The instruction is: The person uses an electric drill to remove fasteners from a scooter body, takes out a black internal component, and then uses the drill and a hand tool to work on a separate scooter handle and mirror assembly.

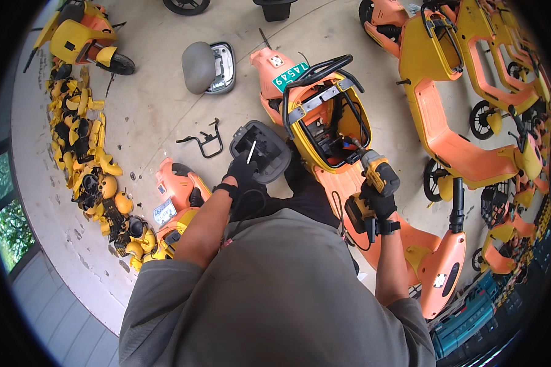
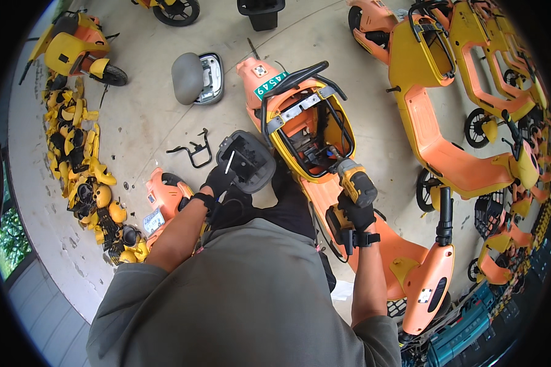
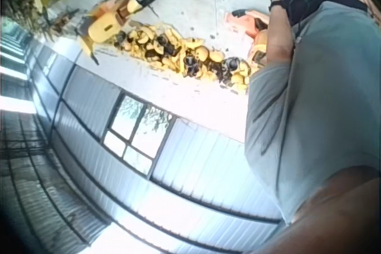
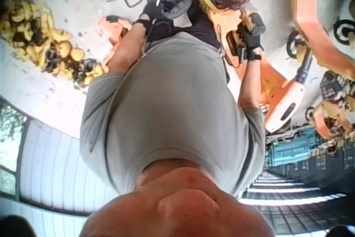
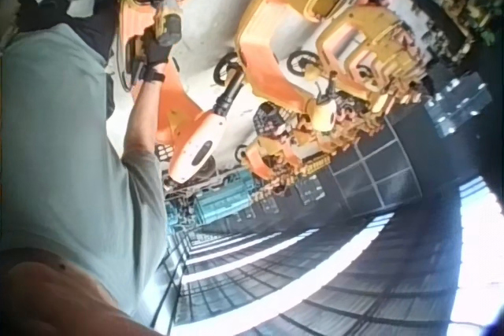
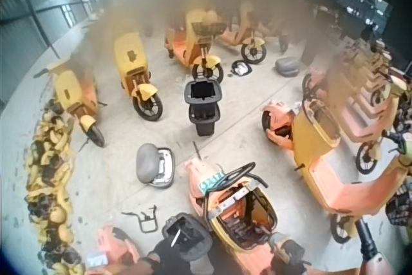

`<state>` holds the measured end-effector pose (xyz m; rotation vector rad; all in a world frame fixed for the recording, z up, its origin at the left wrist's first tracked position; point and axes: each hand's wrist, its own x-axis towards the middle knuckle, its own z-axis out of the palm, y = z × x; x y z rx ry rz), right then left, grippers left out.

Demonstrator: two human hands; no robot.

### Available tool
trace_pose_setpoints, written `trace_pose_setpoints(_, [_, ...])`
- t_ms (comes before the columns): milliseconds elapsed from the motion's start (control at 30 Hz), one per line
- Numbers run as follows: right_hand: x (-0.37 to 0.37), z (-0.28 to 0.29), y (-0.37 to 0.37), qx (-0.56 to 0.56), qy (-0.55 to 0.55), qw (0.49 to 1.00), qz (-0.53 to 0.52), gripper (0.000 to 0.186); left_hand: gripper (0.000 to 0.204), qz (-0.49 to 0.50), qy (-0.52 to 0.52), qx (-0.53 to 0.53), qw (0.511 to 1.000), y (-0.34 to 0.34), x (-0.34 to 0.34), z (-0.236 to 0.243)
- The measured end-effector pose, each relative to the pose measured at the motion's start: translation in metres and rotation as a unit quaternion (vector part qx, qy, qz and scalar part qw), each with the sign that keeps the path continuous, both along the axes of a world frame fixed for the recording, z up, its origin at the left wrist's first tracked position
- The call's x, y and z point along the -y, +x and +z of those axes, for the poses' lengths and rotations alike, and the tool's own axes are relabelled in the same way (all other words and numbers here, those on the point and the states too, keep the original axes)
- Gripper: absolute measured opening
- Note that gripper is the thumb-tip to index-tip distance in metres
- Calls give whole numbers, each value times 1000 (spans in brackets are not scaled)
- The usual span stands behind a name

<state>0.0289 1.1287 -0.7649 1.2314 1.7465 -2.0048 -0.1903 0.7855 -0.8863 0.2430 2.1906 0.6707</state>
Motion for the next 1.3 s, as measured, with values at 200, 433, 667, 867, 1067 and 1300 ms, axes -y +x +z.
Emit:
trace_pose_setpoints(200, [-24,-12,-50,-9,-11,1000,3,19,21,-203,7,-121,972,9,110,-7])
trace_pose_setpoints(433, [-66,-59,-120,-25,-49,998,17,21,17,341,-66,144,927,100,187,57])
trace_pose_setpoints(667, [-80,-75,-173,54,-5,998,45,14,31,242,-125,-19,962,238,261,22])
trace_pose_setpoints(867, [-85,-87,-187,106,28,992,69,17,33,336,-124,34,933,261,257,-5])
trace_pose_setpoints(1067, [-96,-88,-205,148,27,981,119,15,35,406,-106,93,903,235,230,9])
trace_pose_setpoints(1300, [-111,-97,-227,197,45,963,181,13,37,449,-94,57,887,233,232,-4])
